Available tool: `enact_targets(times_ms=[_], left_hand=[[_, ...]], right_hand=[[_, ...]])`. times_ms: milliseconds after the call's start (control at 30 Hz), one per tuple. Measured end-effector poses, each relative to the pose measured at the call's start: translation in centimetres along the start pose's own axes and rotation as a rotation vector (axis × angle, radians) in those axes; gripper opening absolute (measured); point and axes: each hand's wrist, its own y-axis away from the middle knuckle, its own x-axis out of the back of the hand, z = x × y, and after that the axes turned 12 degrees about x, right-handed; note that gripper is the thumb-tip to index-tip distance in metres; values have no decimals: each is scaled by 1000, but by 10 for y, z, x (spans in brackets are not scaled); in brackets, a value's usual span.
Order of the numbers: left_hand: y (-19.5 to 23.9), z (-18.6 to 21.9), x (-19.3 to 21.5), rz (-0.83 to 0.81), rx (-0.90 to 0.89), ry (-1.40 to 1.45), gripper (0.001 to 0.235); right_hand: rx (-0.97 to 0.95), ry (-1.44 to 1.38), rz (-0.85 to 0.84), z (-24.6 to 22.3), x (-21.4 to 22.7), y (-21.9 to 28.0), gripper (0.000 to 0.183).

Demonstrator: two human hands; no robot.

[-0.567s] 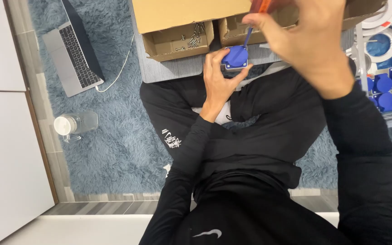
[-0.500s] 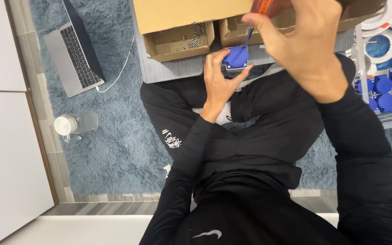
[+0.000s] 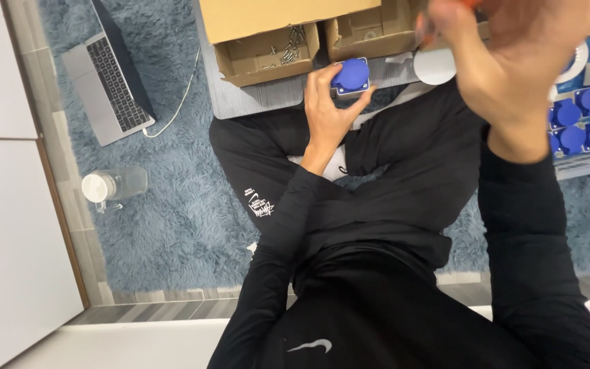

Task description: Assembling electrical junction boxes by attaching covers with a screwdriver while sitting on the floor.

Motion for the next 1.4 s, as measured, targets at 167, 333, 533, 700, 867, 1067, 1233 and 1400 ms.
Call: enact_targets(times_ms=[167,333,533,700,867,1067,1233,1400], left_hand=[[-3,-2,5,-30,22,19,72],[1,3,25,-114,44,186,69],[25,-4,51,-218,214,414,75],[53,-24,57,-298,377,630,71],[80,-38,56,-370,495,774,71],[94,-38,57,-468,549,912,73],[92,-21,65,-573,619,975,66],[89,-12,69,-659,605,963,70]], right_hand=[[-347,-207,-227,-15,-13,33,67],[-702,-281,-845,-5,-76,125,56],[-689,-148,-965,-2,-138,219,61],[-641,-18,-1032,0,-169,253,45],[-660,-59,-955,-5,-168,248,35],[-694,-181,-764,2,-157,258,36],[-743,-287,-645,2,-150,263,39],[-758,-282,-496,-4,-135,244,38]])
